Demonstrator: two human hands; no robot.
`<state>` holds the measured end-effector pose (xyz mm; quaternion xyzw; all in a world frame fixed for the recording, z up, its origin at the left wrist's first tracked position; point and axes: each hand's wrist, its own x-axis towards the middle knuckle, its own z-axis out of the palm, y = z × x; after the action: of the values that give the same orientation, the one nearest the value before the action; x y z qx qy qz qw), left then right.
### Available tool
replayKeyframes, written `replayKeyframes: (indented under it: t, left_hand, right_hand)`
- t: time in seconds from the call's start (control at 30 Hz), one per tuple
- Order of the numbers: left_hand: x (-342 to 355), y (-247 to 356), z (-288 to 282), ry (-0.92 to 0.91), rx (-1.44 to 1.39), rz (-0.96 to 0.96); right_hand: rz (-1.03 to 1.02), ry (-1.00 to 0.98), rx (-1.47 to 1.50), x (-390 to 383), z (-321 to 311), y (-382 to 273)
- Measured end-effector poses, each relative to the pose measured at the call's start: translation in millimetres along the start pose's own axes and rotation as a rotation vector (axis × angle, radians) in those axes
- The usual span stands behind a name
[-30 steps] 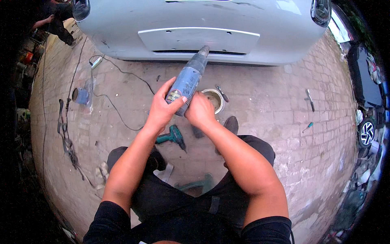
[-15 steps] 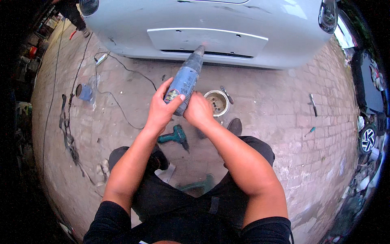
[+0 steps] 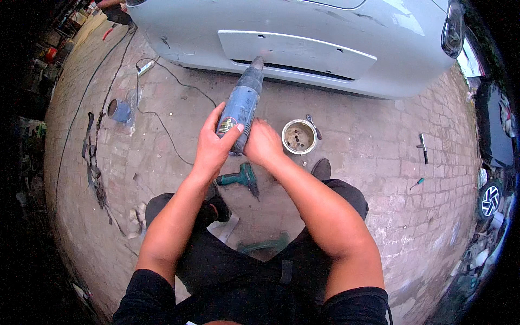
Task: The person removes the front bumper cover of a white car using a screwdriver, then uses a heat gun on the bumper area, and finally uses a screwdriver to work on the bumper plate. The person also closes the car hood during the process.
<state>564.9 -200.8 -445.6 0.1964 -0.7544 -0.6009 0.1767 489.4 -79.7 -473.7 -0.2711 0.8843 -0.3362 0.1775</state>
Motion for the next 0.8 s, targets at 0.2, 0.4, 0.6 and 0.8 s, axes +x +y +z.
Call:
replayKeyframes:
  t: [0.2, 0.4, 0.6, 0.8]
  left_hand:
    - [-1, 0, 2, -0.016, 0.006, -0.027]
    - [-1, 7, 12, -0.082, -0.057, -0.048]
    - [-1, 13, 26, -0.147, -0.032, -0.036]
    - [4, 10, 45, -0.203, -0.055, -0.002]
  right_hand:
    - [-0.055, 0.001, 0.026, 1, 1, 6]
    - [-0.046, 0.051, 0.039, -3, -3, 18]
    - [0.000, 0.092, 0.047, -12, -13, 29]
    - [0.033, 0.137, 0.018, -20, -24, 43]
